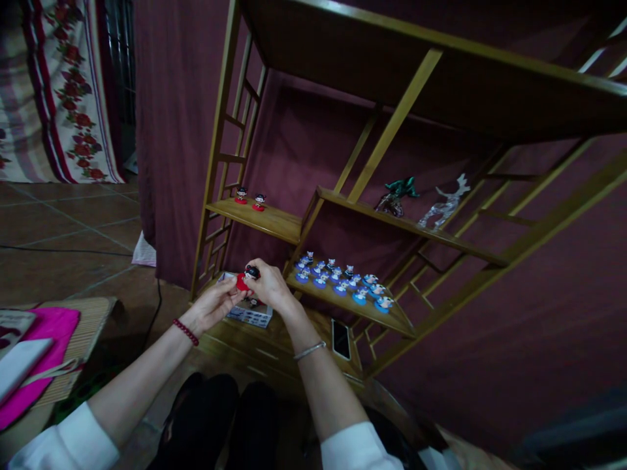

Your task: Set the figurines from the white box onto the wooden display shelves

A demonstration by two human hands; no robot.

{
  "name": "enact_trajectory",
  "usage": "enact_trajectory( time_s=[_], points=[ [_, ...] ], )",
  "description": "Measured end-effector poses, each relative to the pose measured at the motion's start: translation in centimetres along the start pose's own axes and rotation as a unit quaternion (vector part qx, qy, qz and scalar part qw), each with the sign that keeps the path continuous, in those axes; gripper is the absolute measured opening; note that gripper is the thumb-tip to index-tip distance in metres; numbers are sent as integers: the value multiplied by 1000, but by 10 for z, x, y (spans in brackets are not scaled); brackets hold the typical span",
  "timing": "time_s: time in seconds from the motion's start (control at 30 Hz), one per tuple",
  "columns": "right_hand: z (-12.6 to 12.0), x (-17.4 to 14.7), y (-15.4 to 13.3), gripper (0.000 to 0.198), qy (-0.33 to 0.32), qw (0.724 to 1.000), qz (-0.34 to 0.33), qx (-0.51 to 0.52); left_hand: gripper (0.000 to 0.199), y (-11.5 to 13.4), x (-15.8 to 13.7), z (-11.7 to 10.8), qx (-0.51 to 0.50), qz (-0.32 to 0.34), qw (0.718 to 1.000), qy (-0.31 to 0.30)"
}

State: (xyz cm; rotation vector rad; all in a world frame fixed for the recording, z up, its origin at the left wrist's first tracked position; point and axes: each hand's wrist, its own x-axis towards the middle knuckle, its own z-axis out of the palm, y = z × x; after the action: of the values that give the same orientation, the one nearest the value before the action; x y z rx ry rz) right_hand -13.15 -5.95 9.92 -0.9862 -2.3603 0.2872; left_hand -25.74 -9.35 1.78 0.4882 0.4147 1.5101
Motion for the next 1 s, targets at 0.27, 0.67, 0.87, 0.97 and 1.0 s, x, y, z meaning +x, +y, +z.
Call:
enact_trajectory(
  time_s=[0.27, 0.67, 0.87, 0.97, 1.0],
  points=[
    [-3, 6, 2, 23, -73, 997, -19, -22, 2, -2, 0, -3, 12, -15, 1000, -11],
    [-18, 14, 3, 23, -149, 984, -88, -41, 4, 0, 0, -4, 28, -34, 998, -49],
    [-16, 13, 6, 23, -93, 988, -122, -26, 8, 6, 2, 5, 19, -38, 999, -14],
    [-14, 13, 8, 27, -38, 994, -104, -2, 9, 12, 5, 13, 24, -36, 999, 0],
    [-13, 14, 9, 31, -23, 996, -86, 20, 9, 15, 6, 16, 25, -31, 999, 1]
  ],
)
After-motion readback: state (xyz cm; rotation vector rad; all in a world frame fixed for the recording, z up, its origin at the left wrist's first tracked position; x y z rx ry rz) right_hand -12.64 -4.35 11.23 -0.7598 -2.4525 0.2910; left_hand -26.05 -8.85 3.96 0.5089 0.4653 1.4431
